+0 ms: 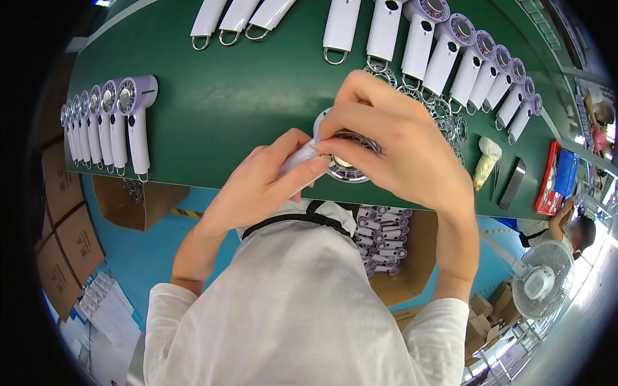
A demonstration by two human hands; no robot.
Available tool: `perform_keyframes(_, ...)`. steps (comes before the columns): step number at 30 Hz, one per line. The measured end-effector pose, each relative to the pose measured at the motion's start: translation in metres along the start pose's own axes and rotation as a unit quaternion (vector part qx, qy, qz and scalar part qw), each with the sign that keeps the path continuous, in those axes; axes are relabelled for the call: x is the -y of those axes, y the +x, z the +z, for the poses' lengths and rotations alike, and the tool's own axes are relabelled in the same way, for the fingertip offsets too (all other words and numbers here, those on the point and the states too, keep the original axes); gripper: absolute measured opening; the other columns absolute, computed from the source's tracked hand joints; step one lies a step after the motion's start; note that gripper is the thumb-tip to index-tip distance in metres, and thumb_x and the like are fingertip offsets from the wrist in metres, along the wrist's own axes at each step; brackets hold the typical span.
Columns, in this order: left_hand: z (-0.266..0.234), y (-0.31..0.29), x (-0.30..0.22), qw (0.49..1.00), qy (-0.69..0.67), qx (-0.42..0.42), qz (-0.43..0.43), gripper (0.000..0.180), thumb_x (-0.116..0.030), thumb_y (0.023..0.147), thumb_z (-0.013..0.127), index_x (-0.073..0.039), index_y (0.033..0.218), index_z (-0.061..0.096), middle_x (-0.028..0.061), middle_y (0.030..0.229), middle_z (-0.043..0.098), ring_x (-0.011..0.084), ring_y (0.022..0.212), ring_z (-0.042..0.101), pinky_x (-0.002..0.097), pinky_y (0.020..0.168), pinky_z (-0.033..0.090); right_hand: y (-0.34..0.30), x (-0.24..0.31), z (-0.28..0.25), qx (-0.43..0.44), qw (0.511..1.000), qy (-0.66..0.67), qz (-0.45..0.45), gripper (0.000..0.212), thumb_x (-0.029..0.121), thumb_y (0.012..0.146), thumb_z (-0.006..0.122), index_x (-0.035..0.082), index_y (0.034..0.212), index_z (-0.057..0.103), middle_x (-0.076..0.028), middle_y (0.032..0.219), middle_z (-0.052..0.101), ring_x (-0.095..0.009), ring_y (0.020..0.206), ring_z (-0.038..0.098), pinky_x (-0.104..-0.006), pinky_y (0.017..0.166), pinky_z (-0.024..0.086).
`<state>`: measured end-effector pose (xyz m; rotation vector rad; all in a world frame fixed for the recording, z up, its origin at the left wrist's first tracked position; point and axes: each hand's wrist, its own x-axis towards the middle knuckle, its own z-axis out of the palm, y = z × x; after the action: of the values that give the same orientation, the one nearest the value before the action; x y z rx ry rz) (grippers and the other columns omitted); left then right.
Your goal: Assembling handheld fans on a production line.
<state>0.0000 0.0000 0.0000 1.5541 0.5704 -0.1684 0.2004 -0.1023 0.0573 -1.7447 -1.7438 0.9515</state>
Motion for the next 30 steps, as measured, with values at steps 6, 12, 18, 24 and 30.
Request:
perform_keyframes(6,0.0,-0.006,-0.006,0.999,0.028,-0.012,0.038,0.037,-0.038,0.1,0.058,-0.001,0.106,0.054,0.0088,0.076,0.065,0.0172,0.059,0.061,0.031,0.057,0.049,0.011,0.0,0.014,-0.14,0.99,0.026,-0.023,0.025,0.007,0.075,0.081,0.006,0.096,0.068,-0.008,0.101,0.058,-0.023,0.089,0.06,-0.0338,0.08,0.05)
perform_keyframes(12,-0.001,-0.006,0.004,0.997,-0.047,-0.025,0.053,0.042,-0.037,0.098,0.06,0.004,0.102,0.053,0.0168,0.067,0.061,0.0282,0.056,0.059,0.039,0.055,0.044,0.011,-0.008,0.017,-0.088,0.995,0.032,-0.022,0.046,0.004,0.074,0.079,0.006,0.117,0.062,-0.012,0.127,0.059,-0.024,0.111,0.059,-0.0355,0.096,0.046)
perform_keyframes(18,-0.006,-0.005,0.013,0.996,-0.046,-0.061,0.036,0.042,-0.038,0.099,0.058,0.003,0.107,0.054,0.0187,0.073,0.063,0.0292,0.063,0.062,0.039,0.061,0.046,-0.014,-0.018,0.029,-0.067,0.936,0.318,0.135,0.085,0.012,0.076,0.083,0.006,0.149,0.039,-0.012,0.141,0.051,-0.023,0.127,0.053,-0.0388,0.108,0.041)
perform_keyframes(24,-0.004,0.005,0.011,0.998,-0.041,-0.042,0.032,0.045,-0.039,0.099,0.057,0.004,0.11,0.054,0.0186,0.074,0.063,0.0294,0.064,0.063,0.0391,0.062,0.047,-0.02,-0.029,0.039,-0.071,0.927,0.341,0.142,0.083,0.004,0.077,0.082,0.005,0.148,0.039,-0.009,0.137,0.052,-0.02,0.126,0.052,-0.0364,0.108,0.043)
perform_keyframes(30,0.002,0.021,0.014,0.988,-0.136,0.01,-0.073,0.035,-0.035,0.101,0.055,0.0,0.106,0.059,0.0056,0.079,0.066,0.0104,0.062,0.06,0.0267,0.057,0.048,-0.037,-0.036,0.048,-0.095,0.912,0.322,0.235,0.073,0.01,0.081,0.08,0.007,0.145,0.044,-0.008,0.135,0.054,-0.019,0.118,0.057,-0.0355,0.104,0.045)
